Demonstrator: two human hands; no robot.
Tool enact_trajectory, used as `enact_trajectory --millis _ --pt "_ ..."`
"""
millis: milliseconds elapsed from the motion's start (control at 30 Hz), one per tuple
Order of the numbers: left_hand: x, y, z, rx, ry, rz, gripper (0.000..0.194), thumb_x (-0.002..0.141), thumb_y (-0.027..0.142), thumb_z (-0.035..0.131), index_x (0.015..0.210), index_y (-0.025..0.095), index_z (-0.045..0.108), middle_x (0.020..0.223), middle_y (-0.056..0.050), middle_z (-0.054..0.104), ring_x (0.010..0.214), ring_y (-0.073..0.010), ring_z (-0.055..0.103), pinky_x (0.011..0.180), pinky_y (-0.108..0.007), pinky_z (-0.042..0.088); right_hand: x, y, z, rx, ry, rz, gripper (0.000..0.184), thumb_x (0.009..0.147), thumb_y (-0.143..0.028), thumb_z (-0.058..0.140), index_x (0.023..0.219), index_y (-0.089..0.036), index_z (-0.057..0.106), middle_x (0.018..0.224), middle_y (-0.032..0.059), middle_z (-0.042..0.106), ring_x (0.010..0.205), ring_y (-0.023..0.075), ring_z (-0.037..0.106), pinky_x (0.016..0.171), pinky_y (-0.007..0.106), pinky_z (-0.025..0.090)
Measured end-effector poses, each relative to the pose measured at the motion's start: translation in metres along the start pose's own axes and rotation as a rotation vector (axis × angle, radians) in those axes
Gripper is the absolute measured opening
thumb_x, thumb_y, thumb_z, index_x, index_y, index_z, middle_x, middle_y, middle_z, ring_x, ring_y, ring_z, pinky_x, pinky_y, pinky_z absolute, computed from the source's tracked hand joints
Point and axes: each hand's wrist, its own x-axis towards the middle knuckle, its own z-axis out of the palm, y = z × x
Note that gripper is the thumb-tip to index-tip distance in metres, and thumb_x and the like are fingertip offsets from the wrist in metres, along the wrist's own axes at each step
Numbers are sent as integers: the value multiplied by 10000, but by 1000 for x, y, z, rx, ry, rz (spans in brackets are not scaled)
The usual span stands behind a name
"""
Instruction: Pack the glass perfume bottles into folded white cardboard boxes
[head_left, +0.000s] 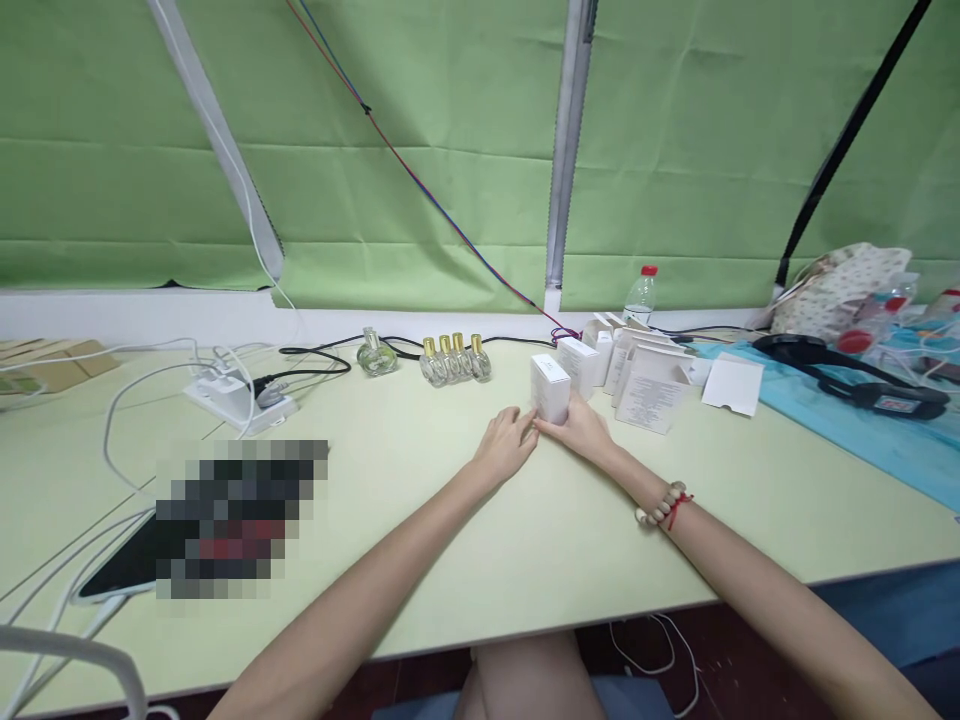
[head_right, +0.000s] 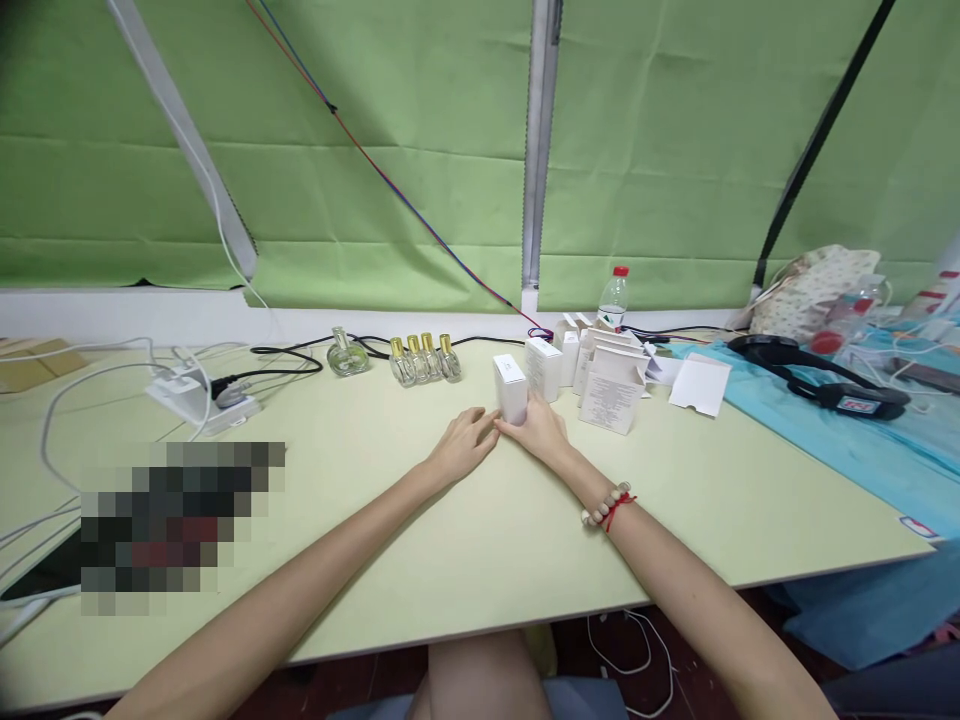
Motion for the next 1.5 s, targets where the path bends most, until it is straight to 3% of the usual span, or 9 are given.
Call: enact_trajectory --millis 233,433,533,633,767,833,1100,1300,1500 --pt "0 0 -1 8 -13 16 406 866 292 369 1248 182 451 1156 -112 508 1122 -226 467 969 -394 360 6 6 -4 -178 -57 121 465 741 -598 512 817 -151 616 842 124 671 770 248 629 553 283 398" --pt "-1 3 -1 -46 -11 -8 404 857 299 381 1226 151 451 1213 -129 507 1161 -237 448 980 -404 344 8 12 -1 -170 -42 113 452 696 -585 564 826 -155 616 862 103 666 785 227 619 560 267 405" --pt "-2 4 -2 -210 40 -87 508 849 372 405 1289 119 387 1250 -159 499 1184 -260 435 1000 -424 311 6 11 -1 -142 -34 33 394 687 -472 612 907 -146 623 936 95 655 840 228 612 612 275 434" --pt "0 0 -4 -528 145 -190 573 842 511 380 1291 154 394 1130 -129 581 1078 -250 516 952 -405 351 5 11 -1 -73 -45 -59 343 712 -317 599 1029 -189 631 978 63 662 858 219 614 664 293 463" --pt "6 -7 -5 -935 309 -359 579 815 626 314 1012 146 571 928 -90 631 910 -211 566 863 -336 406 5 13 0 15 -66 -94 518 689 -188 588 1196 -290 561 1120 3 645 979 231 604 775 346 487" --pt "9 -9 -5 -1046 334 -400 562 786 638 362 924 141 583 919 -82 628 884 -197 561 838 -312 413 5 13 -1 47 -68 -104 536 683 -171 584 1204 -292 557 1180 -6 616 1035 230 585 830 365 481" --pt "11 -9 -12 -1287 348 -480 523 658 599 546 928 152 565 876 -48 635 809 -174 570 723 -260 431 2 11 -1 166 19 -213 488 684 -127 547 1159 -232 579 1175 23 613 1072 210 560 906 380 459" --pt "13 -12 -16 -1471 320 -471 517 704 568 476 1022 169 560 977 -48 658 872 -181 594 748 -266 437 0 5 -2 253 108 -271 445 712 -134 524 1140 -244 579 1148 21 603 995 194 568 657 291 520" --pt "11 -12 -24 -1556 282 -525 396 664 421 486 912 138 608 862 -36 694 820 -193 618 717 -263 442 0 0 -3 339 164 -294 454 699 -166 575 1151 -204 573 1100 61 604 825 172 571 493 243 479"
